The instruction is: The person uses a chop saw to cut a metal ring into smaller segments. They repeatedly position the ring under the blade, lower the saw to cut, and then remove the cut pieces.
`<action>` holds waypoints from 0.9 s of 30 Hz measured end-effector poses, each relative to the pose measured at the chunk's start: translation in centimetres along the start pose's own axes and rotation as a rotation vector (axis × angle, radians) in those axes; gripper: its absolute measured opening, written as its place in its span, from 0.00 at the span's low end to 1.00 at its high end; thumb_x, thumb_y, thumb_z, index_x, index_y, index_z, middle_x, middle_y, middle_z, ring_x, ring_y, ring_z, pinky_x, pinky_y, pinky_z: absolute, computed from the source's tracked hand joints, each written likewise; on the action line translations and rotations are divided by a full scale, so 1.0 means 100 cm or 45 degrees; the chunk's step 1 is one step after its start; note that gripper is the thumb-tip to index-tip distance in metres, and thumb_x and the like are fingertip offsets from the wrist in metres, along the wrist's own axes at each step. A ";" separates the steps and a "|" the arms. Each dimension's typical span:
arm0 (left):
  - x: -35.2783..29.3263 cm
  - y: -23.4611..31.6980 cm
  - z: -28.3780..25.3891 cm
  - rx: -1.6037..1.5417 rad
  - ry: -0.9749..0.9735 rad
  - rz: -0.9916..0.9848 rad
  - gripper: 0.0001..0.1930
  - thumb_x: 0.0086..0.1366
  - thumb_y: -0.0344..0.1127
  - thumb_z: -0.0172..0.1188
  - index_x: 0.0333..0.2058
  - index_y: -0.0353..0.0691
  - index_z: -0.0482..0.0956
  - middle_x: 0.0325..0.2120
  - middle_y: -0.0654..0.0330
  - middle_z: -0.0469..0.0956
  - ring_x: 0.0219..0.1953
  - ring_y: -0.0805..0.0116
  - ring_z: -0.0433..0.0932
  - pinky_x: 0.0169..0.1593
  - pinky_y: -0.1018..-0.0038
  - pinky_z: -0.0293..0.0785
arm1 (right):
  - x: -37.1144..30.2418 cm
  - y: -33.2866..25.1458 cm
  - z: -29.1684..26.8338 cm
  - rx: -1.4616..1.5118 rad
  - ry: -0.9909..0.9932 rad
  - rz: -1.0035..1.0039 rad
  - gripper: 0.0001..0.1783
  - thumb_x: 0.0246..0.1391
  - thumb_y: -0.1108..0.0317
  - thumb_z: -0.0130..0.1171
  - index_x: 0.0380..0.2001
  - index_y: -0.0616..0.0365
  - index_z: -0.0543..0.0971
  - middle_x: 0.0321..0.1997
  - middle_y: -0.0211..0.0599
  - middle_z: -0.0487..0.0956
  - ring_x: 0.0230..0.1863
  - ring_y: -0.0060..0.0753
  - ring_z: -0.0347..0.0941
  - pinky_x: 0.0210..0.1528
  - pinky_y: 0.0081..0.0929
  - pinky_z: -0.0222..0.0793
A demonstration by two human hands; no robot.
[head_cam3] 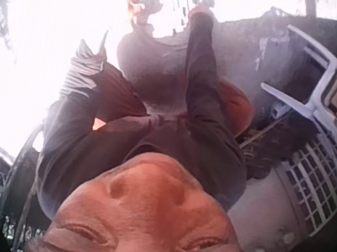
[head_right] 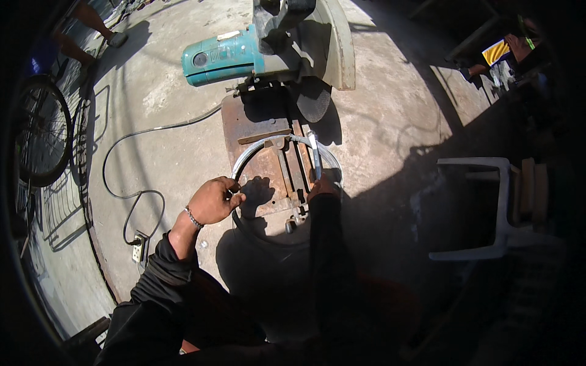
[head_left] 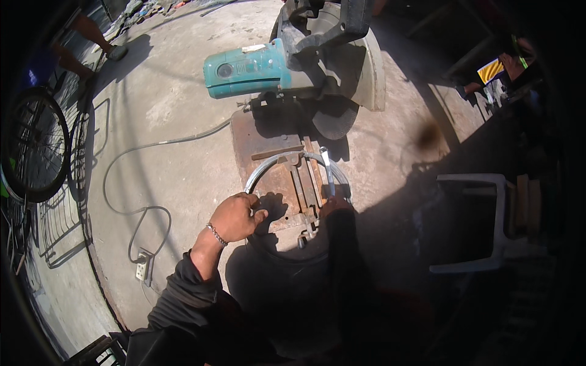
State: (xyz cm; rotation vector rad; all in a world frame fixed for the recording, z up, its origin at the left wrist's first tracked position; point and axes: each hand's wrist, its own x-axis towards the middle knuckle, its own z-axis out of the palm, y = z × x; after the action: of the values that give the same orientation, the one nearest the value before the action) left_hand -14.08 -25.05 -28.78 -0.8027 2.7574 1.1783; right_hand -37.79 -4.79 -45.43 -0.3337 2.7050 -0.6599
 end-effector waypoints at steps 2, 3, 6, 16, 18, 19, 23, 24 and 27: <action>-0.002 -0.001 0.000 0.020 0.001 0.015 0.18 0.61 0.42 0.64 0.38 0.30 0.82 0.36 0.44 0.81 0.36 0.52 0.81 0.40 0.63 0.76 | 0.019 0.011 0.015 0.207 -0.108 0.017 0.15 0.61 0.65 0.53 0.48 0.59 0.77 0.33 0.44 0.81 0.36 0.39 0.78 0.42 0.34 0.74; -0.004 -0.006 0.001 0.018 -0.008 0.006 0.18 0.61 0.42 0.64 0.38 0.30 0.82 0.36 0.44 0.81 0.35 0.52 0.82 0.40 0.64 0.76 | 0.027 0.018 0.020 0.352 -0.164 0.063 0.14 0.61 0.65 0.53 0.47 0.58 0.78 0.33 0.44 0.81 0.36 0.38 0.77 0.41 0.33 0.74; -0.010 -0.015 -0.002 -0.053 -0.024 -0.079 0.18 0.60 0.43 0.63 0.37 0.30 0.82 0.34 0.42 0.80 0.38 0.47 0.80 0.43 0.61 0.75 | 0.032 0.021 0.027 0.786 -0.169 0.210 0.12 0.61 0.66 0.54 0.44 0.59 0.78 0.32 0.41 0.78 0.34 0.32 0.75 0.37 0.30 0.72; -0.006 -0.019 0.000 -0.045 -0.028 -0.093 0.19 0.61 0.43 0.64 0.39 0.30 0.82 0.35 0.43 0.81 0.34 0.51 0.83 0.41 0.65 0.77 | 0.007 0.003 0.021 0.132 -0.088 -0.044 0.11 0.59 0.62 0.56 0.39 0.56 0.78 0.35 0.42 0.81 0.37 0.41 0.77 0.39 0.38 0.73; -0.004 -0.020 0.003 0.007 -0.012 -0.030 0.19 0.61 0.43 0.64 0.39 0.30 0.82 0.34 0.43 0.82 0.34 0.50 0.83 0.41 0.64 0.77 | 0.006 0.001 0.018 0.135 -0.112 -0.027 0.12 0.59 0.60 0.55 0.39 0.55 0.78 0.36 0.43 0.82 0.38 0.44 0.78 0.40 0.40 0.73; -0.004 -0.020 0.003 0.033 -0.004 -0.001 0.19 0.61 0.43 0.64 0.39 0.30 0.81 0.34 0.43 0.82 0.34 0.50 0.83 0.41 0.64 0.77 | 0.008 -0.002 0.018 0.092 -0.130 -0.052 0.12 0.58 0.59 0.55 0.38 0.55 0.78 0.36 0.43 0.82 0.39 0.46 0.78 0.41 0.41 0.73; -0.003 -0.016 0.002 -0.042 -0.070 -0.140 0.17 0.60 0.43 0.61 0.37 0.31 0.82 0.33 0.41 0.80 0.39 0.44 0.80 0.45 0.59 0.75 | 0.028 0.019 0.031 0.024 -0.137 -0.207 0.16 0.61 0.55 0.50 0.42 0.56 0.77 0.43 0.44 0.82 0.48 0.53 0.77 0.48 0.44 0.73; -0.002 -0.016 0.002 -0.037 -0.066 -0.141 0.17 0.60 0.43 0.61 0.37 0.31 0.82 0.32 0.41 0.80 0.38 0.44 0.80 0.45 0.59 0.75 | 0.044 0.040 0.049 -0.099 -0.146 -0.289 0.19 0.63 0.54 0.46 0.44 0.56 0.77 0.45 0.46 0.81 0.50 0.52 0.76 0.51 0.44 0.72; 0.003 -0.012 0.010 -0.041 -0.096 -0.107 0.17 0.60 0.42 0.61 0.37 0.32 0.82 0.32 0.41 0.81 0.38 0.44 0.80 0.45 0.59 0.75 | 0.046 0.074 0.059 -1.106 -0.239 -0.603 0.30 0.68 0.47 0.33 0.53 0.58 0.75 0.53 0.53 0.77 0.59 0.50 0.70 0.60 0.43 0.66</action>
State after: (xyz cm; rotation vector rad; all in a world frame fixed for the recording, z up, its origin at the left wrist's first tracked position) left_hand -13.92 -25.21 -30.31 -0.8498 2.6236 1.2145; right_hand -40.87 -2.15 -55.08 -1.1886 2.5779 0.4795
